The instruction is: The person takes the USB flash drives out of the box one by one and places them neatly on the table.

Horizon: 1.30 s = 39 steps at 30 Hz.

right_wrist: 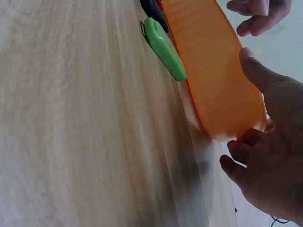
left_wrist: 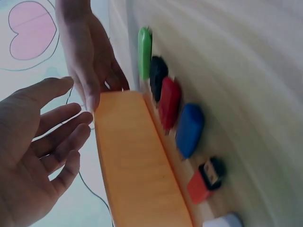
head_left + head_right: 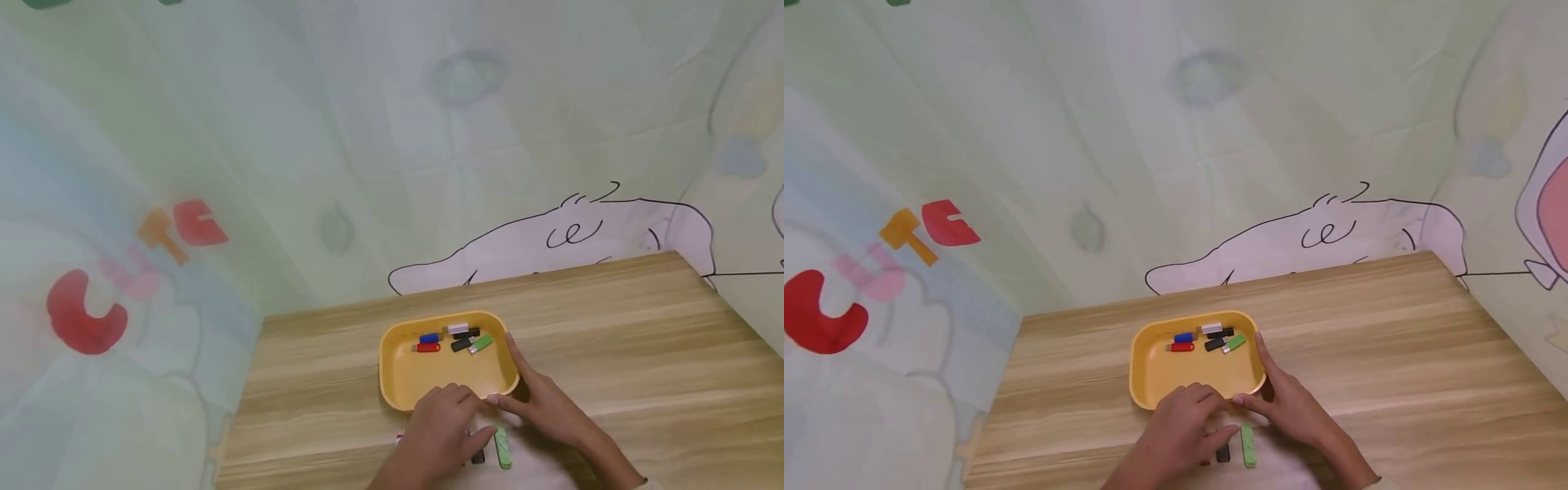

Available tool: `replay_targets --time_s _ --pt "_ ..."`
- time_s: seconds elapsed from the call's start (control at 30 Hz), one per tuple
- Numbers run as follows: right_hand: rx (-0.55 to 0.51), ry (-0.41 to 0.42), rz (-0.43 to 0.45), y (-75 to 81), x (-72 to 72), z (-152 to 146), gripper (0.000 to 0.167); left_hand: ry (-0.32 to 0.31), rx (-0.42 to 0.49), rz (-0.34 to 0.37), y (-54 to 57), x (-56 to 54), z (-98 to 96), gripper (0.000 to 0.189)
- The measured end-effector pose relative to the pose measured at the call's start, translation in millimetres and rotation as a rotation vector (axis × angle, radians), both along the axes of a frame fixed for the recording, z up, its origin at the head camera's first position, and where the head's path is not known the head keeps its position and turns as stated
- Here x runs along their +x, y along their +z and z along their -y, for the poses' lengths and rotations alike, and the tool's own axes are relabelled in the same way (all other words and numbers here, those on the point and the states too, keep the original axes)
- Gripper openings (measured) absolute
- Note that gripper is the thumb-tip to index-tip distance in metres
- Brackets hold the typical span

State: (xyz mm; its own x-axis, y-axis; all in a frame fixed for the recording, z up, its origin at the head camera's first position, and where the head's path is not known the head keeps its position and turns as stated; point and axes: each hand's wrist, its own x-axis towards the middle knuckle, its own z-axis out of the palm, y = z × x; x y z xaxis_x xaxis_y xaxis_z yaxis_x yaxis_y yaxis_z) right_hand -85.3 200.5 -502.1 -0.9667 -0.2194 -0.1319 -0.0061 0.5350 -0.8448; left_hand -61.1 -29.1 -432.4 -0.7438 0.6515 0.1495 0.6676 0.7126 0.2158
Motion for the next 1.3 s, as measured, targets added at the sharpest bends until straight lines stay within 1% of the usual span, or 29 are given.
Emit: replay_targets --time_s 0.17,0.3,0.43,0.67,0.87,1.13,1.3 --pt "-0.008 0.007 0.006 -1.4 -0.6 1 0.115 0.076 0.055 0.012 3.5 -9.7 5.0 0.025" --pt "0.01 0.001 0.001 -1.0 -0.8 1 0.115 0.139 0.057 0.023 8.5 -17.2 9.2 0.026" --pt "0.016 -0.003 0.005 -0.3 -1.0 1 0.115 0.193 0.049 0.029 10.7 -23.0 11.5 0.027" --pt "0.013 -0.001 -0.006 2.7 -0.8 2 0.114 0.232 0.057 -0.048 9.1 -32.0 15.1 0.024" --pt "0.014 0.002 0.006 2.3 -0.3 1 0.116 0.299 0.046 -0.069 6.0 -38.1 17.7 0.023" --pt "0.013 0.006 0.002 1.2 -0.5 0 0.116 0.377 0.066 -0.047 6.8 -48.0 18.8 0.024" --pt "0.01 0.011 0.007 2.6 1.2 -1 0.116 0.446 0.061 0.002 4.7 -53.4 17.6 0.025"
